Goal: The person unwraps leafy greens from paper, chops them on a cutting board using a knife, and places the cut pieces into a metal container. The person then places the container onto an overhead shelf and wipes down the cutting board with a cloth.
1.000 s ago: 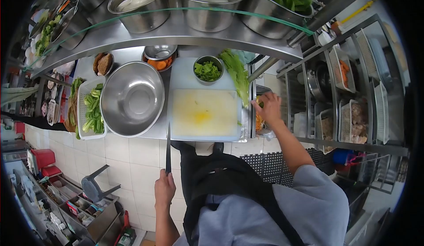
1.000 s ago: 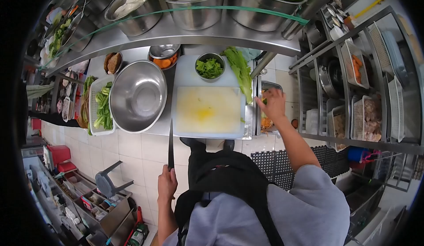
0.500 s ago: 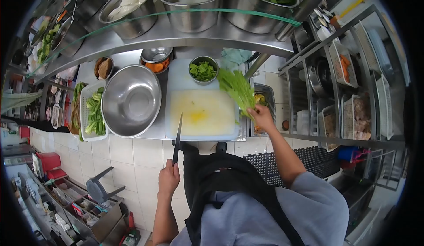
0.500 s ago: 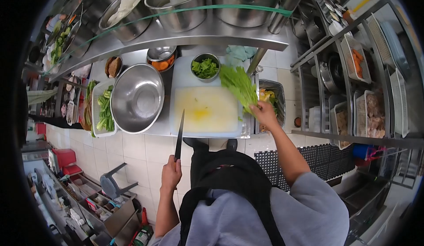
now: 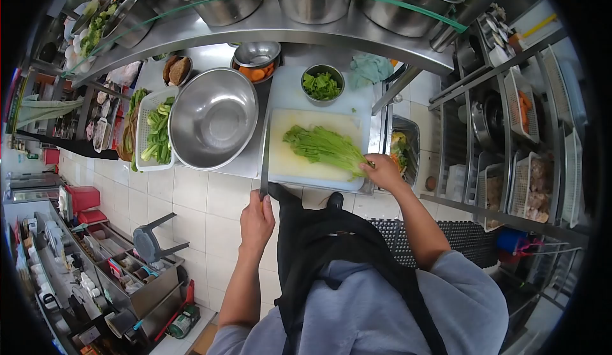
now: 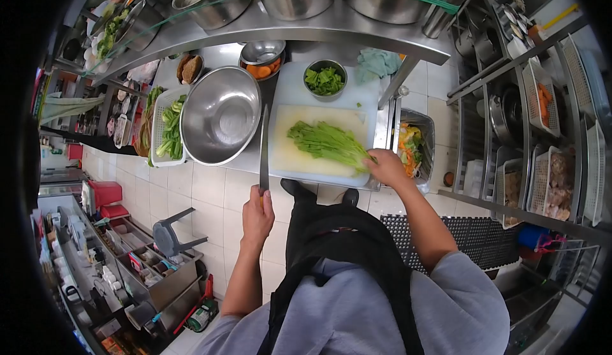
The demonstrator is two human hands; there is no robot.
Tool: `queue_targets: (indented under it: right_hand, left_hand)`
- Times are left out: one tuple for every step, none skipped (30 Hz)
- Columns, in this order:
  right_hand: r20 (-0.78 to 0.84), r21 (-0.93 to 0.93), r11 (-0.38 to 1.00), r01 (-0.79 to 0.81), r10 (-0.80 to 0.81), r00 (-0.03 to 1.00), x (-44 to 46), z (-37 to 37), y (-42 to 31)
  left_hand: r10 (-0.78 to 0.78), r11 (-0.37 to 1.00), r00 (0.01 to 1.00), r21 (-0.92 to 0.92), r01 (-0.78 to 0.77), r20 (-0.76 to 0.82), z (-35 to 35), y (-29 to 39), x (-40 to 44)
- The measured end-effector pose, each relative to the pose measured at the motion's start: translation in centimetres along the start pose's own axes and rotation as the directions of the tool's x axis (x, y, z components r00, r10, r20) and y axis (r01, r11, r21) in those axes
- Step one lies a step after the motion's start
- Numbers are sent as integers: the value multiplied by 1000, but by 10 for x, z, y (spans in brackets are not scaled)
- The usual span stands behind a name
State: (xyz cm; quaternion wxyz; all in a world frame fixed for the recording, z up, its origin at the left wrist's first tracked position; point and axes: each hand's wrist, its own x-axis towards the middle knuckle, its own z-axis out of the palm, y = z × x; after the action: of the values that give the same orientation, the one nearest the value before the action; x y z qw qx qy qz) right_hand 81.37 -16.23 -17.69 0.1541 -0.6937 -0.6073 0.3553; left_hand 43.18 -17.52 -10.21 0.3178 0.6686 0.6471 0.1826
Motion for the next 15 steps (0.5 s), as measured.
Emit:
queue_targets:
  right_hand:
    - [-1, -1, 1000, 1, -1, 1000, -4, -3, 6]
    - [12, 20, 1000, -7, 7, 1000, -8, -6, 13]
    - [25, 42, 999, -17, 16, 1000, -11, -7, 16]
    - [27, 41, 999, -21, 19, 999, -12, -7, 19]
    - [31, 3, 1000, -23, 23, 999, -14, -7, 22]
    - [35, -34, 999, -25, 26, 999, -15, -8, 23]
    - [33, -35, 999, -27, 28, 999, -16, -8, 23]
    - [7, -22, 1000, -6, 6, 1000, -17, -7, 22]
    - [-19, -9, 1000, 16, -16, 1000, -17, -5, 21]
    - [-20, -8, 1000, 16, -16, 1000, -16, -5, 20]
    - [-17, -10, 1000, 1, -1, 1000, -16, -5, 19]
    - [-14, -10, 1000, -14, 14, 1000, -17, -4, 18]
    - [-12, -9, 1000, -15, 15, 1000, -18, -2, 21]
    - [-4, 20, 1000, -23, 23, 1000, -11, -4, 27]
    - [14, 54, 997, -49, 48, 999, -14, -3, 31]
  left_hand:
    - [-11, 999, 999, 44, 9, 33, 1, 0, 1]
    - [-11, 999, 999, 43, 10, 32, 4, -1, 1]
    - [-2, 996, 998, 93, -3, 57, 9, 0, 1]
    - [6, 990, 996, 142, -18, 85, 15, 2, 1]
    - [7, 990, 996, 140, -20, 88, 21, 4, 1]
    - [16, 983, 995, 179, -33, 98, 27, 10, 3]
    - [24, 974, 994, 220, -47, 107, 33, 16, 5]
    - [8, 968, 993, 248, -38, 122, 39, 21, 8]
    - [8, 968, 992, 248, -38, 122, 49, 25, 10]
    - [40, 961, 993, 266, -69, 113, 60, 28, 14]
    - [73, 954, 992, 284, -100, 104, 72, 24, 17]
    - [114, 928, 976, 331, -172, 188, 99, -5, 21]
    - [113, 928, 976, 332, -171, 189, 103, -11, 22]
    - [70, 936, 973, 323, -140, 220, 103, -13, 33]
    - [21, 943, 963, 315, -109, 269, 101, -13, 36]
